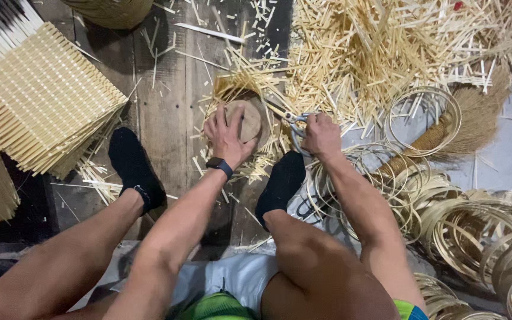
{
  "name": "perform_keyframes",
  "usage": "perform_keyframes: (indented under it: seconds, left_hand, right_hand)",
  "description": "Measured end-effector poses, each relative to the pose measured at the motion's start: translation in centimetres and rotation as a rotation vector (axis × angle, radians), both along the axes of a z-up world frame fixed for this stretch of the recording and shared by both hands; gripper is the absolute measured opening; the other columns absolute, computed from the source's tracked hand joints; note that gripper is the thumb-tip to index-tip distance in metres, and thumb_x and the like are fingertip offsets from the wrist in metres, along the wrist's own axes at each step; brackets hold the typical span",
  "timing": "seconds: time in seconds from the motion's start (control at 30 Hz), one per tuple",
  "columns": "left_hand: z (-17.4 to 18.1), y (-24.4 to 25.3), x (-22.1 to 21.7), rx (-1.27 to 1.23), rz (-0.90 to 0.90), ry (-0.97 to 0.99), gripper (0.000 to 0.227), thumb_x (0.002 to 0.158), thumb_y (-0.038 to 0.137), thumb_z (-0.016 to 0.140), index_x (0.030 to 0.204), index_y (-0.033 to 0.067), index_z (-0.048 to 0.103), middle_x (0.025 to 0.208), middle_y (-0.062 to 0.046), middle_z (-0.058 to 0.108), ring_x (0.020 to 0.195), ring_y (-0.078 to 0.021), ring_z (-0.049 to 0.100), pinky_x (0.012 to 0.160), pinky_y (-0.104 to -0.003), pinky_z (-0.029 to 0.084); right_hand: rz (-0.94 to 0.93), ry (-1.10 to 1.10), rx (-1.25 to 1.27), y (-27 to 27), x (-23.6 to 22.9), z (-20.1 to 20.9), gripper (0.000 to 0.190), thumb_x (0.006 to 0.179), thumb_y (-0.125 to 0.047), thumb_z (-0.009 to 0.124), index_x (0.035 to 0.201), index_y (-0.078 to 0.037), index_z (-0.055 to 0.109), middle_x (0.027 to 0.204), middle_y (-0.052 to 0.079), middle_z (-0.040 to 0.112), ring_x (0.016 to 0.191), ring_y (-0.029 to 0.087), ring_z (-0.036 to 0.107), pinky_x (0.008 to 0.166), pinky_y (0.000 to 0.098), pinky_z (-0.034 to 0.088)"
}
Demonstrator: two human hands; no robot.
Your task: The person weaves and assembles bamboo baskets by hand, using a pair of shears to trim excess bamboo strips and securing circular frames to woven bamboo mats.
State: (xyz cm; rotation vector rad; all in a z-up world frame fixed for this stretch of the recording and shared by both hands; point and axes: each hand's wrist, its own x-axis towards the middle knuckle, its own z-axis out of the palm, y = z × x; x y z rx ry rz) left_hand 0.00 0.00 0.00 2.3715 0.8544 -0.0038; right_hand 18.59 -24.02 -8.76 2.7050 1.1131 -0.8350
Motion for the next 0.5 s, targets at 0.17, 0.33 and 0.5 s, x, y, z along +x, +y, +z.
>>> perform_keyframes:
  seconds: [0.17,0.33,0.5]
  left_hand:
    - [0.5,1.0,0.9,0.006,-0.114,-0.021,0.098,0.059,0.038,0.09,0.148,0.0241,0.05,0.153,-0.023,0.033,0.138,-0.0466,0.033,0.115,-0.069,0.017]
    - [2.1,2.6,0.6,0.013,-0.234,-0.004,0.092,0.061,0.028,0.088,0.145,0.0248,0.052,0.157,-0.019,0.033,0.14,-0.0437,0.036,0.12,-0.067,0.021]
    - [3.2,4.3,1.1,-0.106,-0.408,0.045,0.1,0.049,0.012,0.093,0.14,0.0266,0.054,0.157,-0.014,0.033,0.141,-0.046,0.032,0.121,-0.058,0.025]
  right_hand:
    - [0.114,-0.255,0.233,4.1,0.0,6.4,0.052,0.079,-0.047,0.075,0.1,-0.001,0.064,0.092,0.017,0.061,0.084,0.032,0.061,0.069,0.0466,0.055]
    - [-0.01,-0.146,0.136,4.2,0.4,5.6,0.039,0.092,-0.036,0.071,0.105,0.0,0.065,0.091,0.016,0.062,0.072,0.025,0.061,0.062,0.0426,0.055]
    - [0.155,-0.251,0.283,1.7,1.4,6.4,0.039,0.096,-0.042,0.067,0.102,-0.004,0.065,0.092,0.013,0.061,0.084,0.025,0.061,0.068,0.0434,0.055]
